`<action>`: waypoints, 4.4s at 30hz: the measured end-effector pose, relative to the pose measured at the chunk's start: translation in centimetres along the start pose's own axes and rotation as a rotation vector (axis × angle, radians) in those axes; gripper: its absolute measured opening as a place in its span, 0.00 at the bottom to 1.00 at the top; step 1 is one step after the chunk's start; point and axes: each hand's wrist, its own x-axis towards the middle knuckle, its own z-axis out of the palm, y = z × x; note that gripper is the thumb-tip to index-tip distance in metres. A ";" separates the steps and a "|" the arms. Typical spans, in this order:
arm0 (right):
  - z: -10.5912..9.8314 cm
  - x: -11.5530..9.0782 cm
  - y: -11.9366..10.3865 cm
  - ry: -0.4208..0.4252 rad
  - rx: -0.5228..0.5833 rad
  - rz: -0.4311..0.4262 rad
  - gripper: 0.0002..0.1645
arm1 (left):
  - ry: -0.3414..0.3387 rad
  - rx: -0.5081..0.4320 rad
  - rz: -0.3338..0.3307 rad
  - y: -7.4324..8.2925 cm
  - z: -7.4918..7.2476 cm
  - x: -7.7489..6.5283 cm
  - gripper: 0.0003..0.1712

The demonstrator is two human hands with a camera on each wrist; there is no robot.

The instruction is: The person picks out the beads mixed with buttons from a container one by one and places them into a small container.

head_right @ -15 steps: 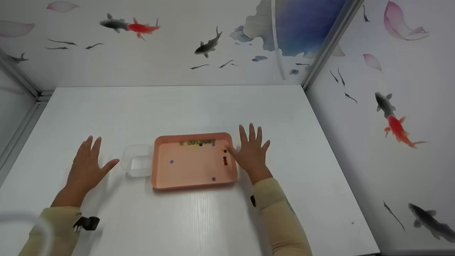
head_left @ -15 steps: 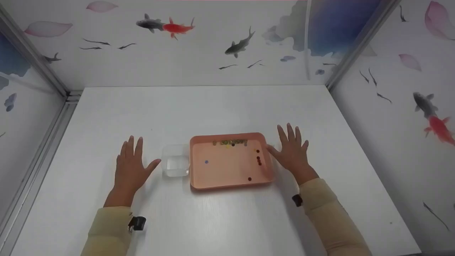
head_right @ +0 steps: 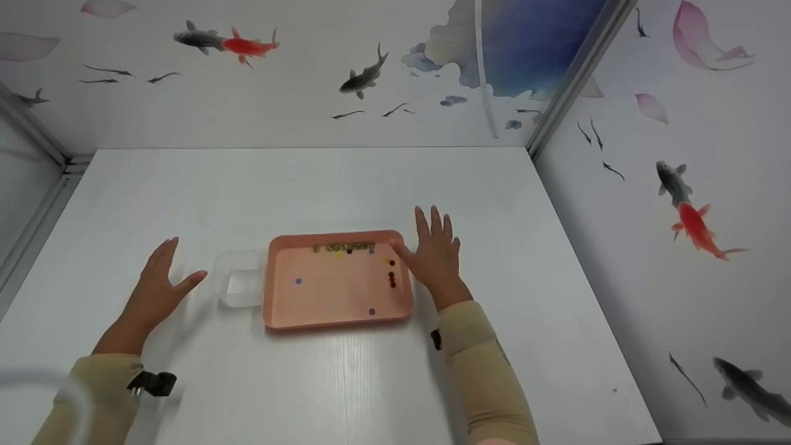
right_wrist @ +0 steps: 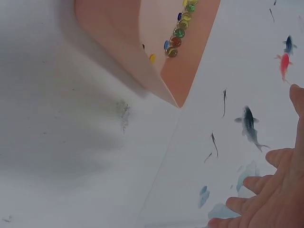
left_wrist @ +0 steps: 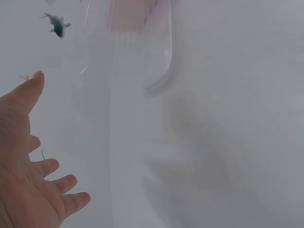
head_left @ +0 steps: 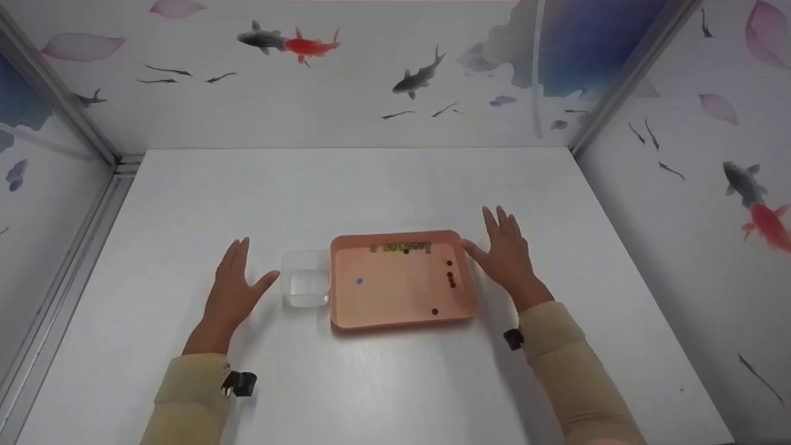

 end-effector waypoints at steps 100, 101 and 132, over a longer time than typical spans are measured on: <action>5.3 5.8 -2.6 -0.088 0.765 0.135 0.29 | -0.183 -0.216 -0.117 0.2 2.1 1.2 0.29; 5.3 5.8 -2.5 -0.095 0.760 0.136 0.28 | -0.184 -0.217 -0.119 0.2 2.2 1.2 0.29; 6.6 6.9 -2.7 -0.204 0.542 0.235 0.15 | -0.182 -0.220 -0.089 -0.1 2.2 1.3 0.29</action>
